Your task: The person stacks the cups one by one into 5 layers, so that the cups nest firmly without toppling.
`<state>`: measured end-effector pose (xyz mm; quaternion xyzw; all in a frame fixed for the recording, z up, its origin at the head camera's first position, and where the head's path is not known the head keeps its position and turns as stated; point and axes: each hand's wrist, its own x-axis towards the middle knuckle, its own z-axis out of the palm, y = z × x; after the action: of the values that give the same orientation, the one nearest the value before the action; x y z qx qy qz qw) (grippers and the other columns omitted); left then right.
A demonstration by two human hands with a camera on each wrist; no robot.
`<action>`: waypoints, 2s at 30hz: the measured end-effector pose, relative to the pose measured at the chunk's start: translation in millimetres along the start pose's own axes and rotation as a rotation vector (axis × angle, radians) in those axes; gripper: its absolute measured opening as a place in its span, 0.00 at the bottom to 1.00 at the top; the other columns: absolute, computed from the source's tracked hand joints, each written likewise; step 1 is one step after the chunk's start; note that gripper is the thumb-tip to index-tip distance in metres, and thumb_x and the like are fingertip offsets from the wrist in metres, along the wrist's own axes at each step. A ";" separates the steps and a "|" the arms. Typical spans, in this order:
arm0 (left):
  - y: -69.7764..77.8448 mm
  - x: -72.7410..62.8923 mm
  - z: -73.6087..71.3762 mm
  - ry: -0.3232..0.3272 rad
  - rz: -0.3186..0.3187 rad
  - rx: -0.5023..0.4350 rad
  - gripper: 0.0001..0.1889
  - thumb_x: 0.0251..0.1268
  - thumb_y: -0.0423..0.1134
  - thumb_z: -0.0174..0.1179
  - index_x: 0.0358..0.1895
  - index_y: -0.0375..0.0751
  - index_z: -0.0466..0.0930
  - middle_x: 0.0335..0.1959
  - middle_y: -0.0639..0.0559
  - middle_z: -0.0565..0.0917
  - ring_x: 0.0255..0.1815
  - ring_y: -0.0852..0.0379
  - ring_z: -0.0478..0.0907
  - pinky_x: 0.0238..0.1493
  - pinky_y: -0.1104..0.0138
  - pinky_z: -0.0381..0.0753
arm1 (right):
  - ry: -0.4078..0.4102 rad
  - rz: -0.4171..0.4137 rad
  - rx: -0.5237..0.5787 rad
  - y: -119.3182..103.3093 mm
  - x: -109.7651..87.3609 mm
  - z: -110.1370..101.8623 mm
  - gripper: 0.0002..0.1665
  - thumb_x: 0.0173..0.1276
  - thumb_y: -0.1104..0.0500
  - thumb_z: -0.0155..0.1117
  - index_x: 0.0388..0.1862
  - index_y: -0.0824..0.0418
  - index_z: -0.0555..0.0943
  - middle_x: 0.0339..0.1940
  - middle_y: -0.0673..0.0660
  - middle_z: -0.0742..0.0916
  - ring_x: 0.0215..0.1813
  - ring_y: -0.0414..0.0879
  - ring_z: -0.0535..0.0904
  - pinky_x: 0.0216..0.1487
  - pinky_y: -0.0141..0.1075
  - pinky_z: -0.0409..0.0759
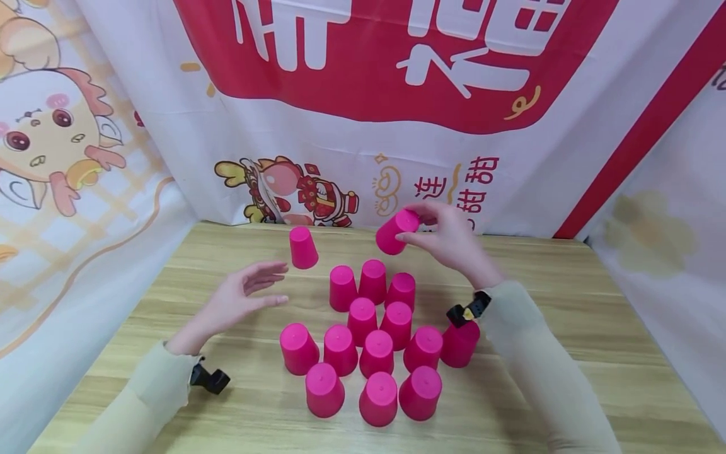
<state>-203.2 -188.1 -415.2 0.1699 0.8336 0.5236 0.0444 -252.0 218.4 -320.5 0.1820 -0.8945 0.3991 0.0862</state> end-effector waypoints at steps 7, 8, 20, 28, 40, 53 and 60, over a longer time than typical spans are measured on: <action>-3.7 -21.0 10.7 -0.134 -0.007 -0.038 0.37 0.57 0.48 0.77 0.70 0.44 0.74 0.65 0.48 0.79 0.65 0.49 0.77 0.66 0.51 0.72 | -0.045 0.009 0.060 -3.6 27.9 26.2 0.30 0.58 0.52 0.82 0.58 0.57 0.84 0.47 0.53 0.87 0.47 0.48 0.84 0.49 0.44 0.84; -3.5 -23.1 11.8 -0.146 -0.006 -0.036 0.37 0.56 0.48 0.78 0.69 0.44 0.74 0.64 0.48 0.80 0.64 0.50 0.77 0.66 0.51 0.73 | -0.053 0.010 0.070 -4.5 31.7 29.6 0.30 0.58 0.53 0.82 0.58 0.57 0.84 0.47 0.53 0.88 0.47 0.48 0.84 0.49 0.44 0.84; 1.0 -39.7 22.3 -0.297 0.000 -0.073 0.36 0.55 0.44 0.79 0.67 0.39 0.76 0.62 0.44 0.81 0.58 0.53 0.80 0.64 0.48 0.75 | -0.160 0.026 0.058 -13.9 70.8 75.7 0.30 0.57 0.52 0.83 0.57 0.57 0.84 0.48 0.51 0.87 0.46 0.45 0.83 0.48 0.39 0.83; -1.5 -42.5 25.1 -0.337 0.053 -0.041 0.32 0.49 0.42 0.82 0.61 0.48 0.81 0.53 0.58 0.84 0.54 0.54 0.81 0.61 0.52 0.78 | -0.218 0.122 0.040 -5.6 91.4 105.2 0.27 0.57 0.52 0.83 0.54 0.56 0.84 0.48 0.51 0.87 0.49 0.46 0.81 0.52 0.42 0.80; -2.7 -41.8 27.0 -0.315 0.018 -0.009 0.26 0.51 0.49 0.80 0.55 0.57 0.84 0.50 0.62 0.85 0.54 0.58 0.81 0.59 0.58 0.79 | -0.282 0.175 0.057 -5.0 100.1 138.0 0.25 0.58 0.55 0.82 0.54 0.56 0.85 0.47 0.50 0.86 0.51 0.45 0.80 0.56 0.40 0.78; -0.8 -41.1 26.4 -0.316 -0.002 0.011 0.25 0.51 0.51 0.80 0.54 0.57 0.84 0.49 0.62 0.85 0.53 0.60 0.81 0.59 0.59 0.79 | -0.288 0.157 0.000 -14.2 100.4 148.8 0.25 0.58 0.56 0.82 0.54 0.57 0.86 0.46 0.51 0.87 0.50 0.45 0.80 0.55 0.39 0.79; 2.1 -40.7 26.0 -0.319 -0.013 0.012 0.25 0.52 0.50 0.80 0.54 0.55 0.84 0.49 0.61 0.85 0.53 0.59 0.81 0.59 0.59 0.79 | -0.311 0.153 -0.020 -15.9 100.1 150.8 0.25 0.58 0.57 0.82 0.54 0.57 0.85 0.47 0.52 0.87 0.50 0.46 0.80 0.54 0.40 0.79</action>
<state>-158.0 -178.4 -429.2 0.2458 0.8203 0.4847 0.1784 -339.0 70.5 -380.2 0.1721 -0.9123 0.3625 -0.0818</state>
